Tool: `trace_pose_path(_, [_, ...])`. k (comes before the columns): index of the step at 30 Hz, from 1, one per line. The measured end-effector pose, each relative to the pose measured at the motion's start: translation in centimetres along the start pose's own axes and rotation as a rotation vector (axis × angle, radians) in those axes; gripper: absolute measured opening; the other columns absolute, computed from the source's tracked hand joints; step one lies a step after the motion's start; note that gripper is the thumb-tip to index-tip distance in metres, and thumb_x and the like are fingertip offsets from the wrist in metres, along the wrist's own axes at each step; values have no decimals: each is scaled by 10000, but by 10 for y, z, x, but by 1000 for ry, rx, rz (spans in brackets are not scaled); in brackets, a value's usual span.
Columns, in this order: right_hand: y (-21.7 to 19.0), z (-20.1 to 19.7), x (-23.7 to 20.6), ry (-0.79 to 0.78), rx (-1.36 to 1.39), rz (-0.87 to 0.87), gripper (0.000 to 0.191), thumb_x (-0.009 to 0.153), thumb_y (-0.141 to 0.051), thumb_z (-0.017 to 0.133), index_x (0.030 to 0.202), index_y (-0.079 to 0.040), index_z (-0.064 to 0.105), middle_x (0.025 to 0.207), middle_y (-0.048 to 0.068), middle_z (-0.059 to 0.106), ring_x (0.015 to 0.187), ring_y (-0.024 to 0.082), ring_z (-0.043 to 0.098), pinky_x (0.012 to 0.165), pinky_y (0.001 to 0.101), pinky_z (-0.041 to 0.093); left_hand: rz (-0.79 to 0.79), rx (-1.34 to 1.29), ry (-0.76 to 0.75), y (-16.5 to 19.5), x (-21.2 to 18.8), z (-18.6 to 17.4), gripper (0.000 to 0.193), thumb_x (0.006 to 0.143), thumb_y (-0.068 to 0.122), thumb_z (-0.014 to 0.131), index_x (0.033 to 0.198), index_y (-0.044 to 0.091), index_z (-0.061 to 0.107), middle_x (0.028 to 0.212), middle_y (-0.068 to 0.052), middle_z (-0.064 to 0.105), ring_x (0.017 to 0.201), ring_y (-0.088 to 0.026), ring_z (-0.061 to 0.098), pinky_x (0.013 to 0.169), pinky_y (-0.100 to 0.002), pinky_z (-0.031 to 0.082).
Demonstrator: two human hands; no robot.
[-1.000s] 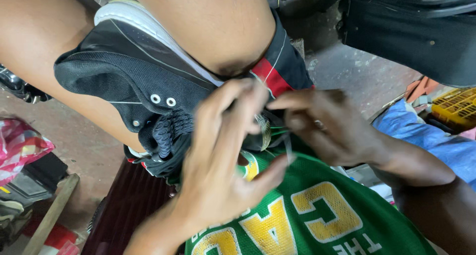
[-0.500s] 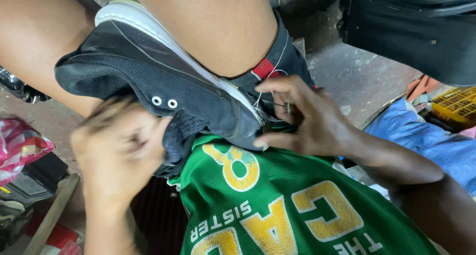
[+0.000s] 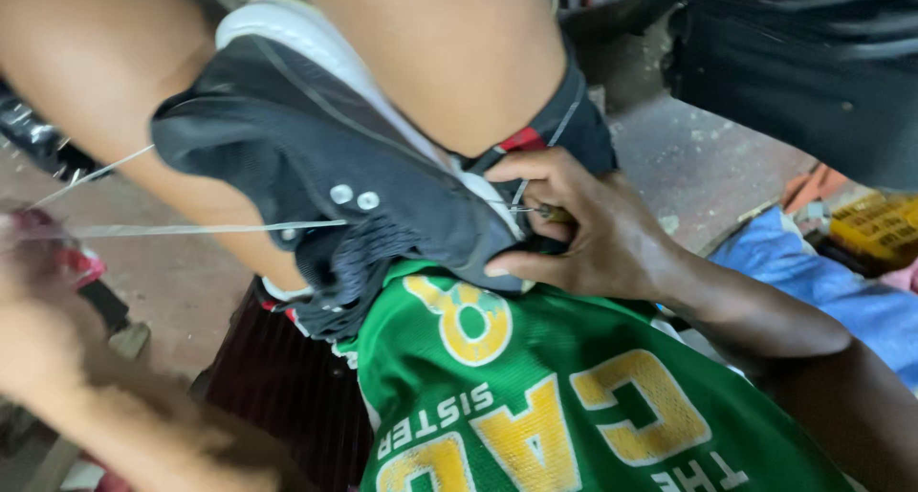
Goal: The person sews a black shoe using a needle and white thread. They repeatedly insert the needle into the shoe's upper and pull the thread through to create stitches along the side.
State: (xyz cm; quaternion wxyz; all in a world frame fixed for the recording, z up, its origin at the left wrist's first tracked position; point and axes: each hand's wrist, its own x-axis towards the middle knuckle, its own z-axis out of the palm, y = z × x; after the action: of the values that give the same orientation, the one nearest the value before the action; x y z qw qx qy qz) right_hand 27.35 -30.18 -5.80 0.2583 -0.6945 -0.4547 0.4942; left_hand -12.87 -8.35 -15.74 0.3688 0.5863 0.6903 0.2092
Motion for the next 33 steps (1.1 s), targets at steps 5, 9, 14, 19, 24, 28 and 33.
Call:
trace_pose_path(5, [-9,0,5,5,-72,-20,775,749,-285,923,1359,-79,491,605,-39,412,526,78,427,479,275,371,552,88,-157,111,-40,21,133,1148,103,607,1103,-14,651,1064,-100,700,874,-190,628,778,-313,506])
trace_pose_path(9, [-8,-1,5,-93,-157,76,838,736,-371,877,1394,-87,442,573,-10,463,476,105,500,440,302,427,915,387,-612,178,-66,47,199,856,91,690,1010,7,784,1135,-180,773,812,-324,722,641,-393,536])
trace_pose_path(14, [-10,-27,-2,-216,-481,-5,1035,748,-495,813,1556,-113,290,621,37,592,484,179,603,443,369,487,754,677,-879,179,-55,83,282,883,337,751,813,64,760,874,-146,735,776,-342,710,747,-467,554])
trace_pose_path(19, [-17,-66,-9,-157,-621,-371,968,838,-464,701,1610,-132,220,1001,97,716,657,224,649,533,373,531,715,485,-845,164,-58,82,207,857,277,747,838,70,749,786,-120,720,712,-358,684,684,-495,497])
trace_pose_path(24, [5,-38,2,-142,-508,-274,872,870,-566,763,1516,-119,386,1159,183,697,509,150,579,317,303,412,750,255,-835,156,-59,88,120,879,150,766,877,71,677,811,-135,674,742,-358,674,692,-447,498])
trace_pose_path(28, [17,-28,2,-232,-459,-119,642,861,-518,722,1277,-48,582,681,28,653,477,147,600,395,345,465,600,176,-828,148,-68,92,209,871,15,751,792,27,558,693,-119,590,701,-338,624,678,-434,473])
trace_pose_path(33, [13,-45,2,-82,-339,-250,244,952,-266,742,901,-47,647,820,83,690,642,170,643,550,342,507,669,64,-837,153,-69,97,93,861,22,686,949,35,657,908,-180,693,871,-426,666,792,-491,511])
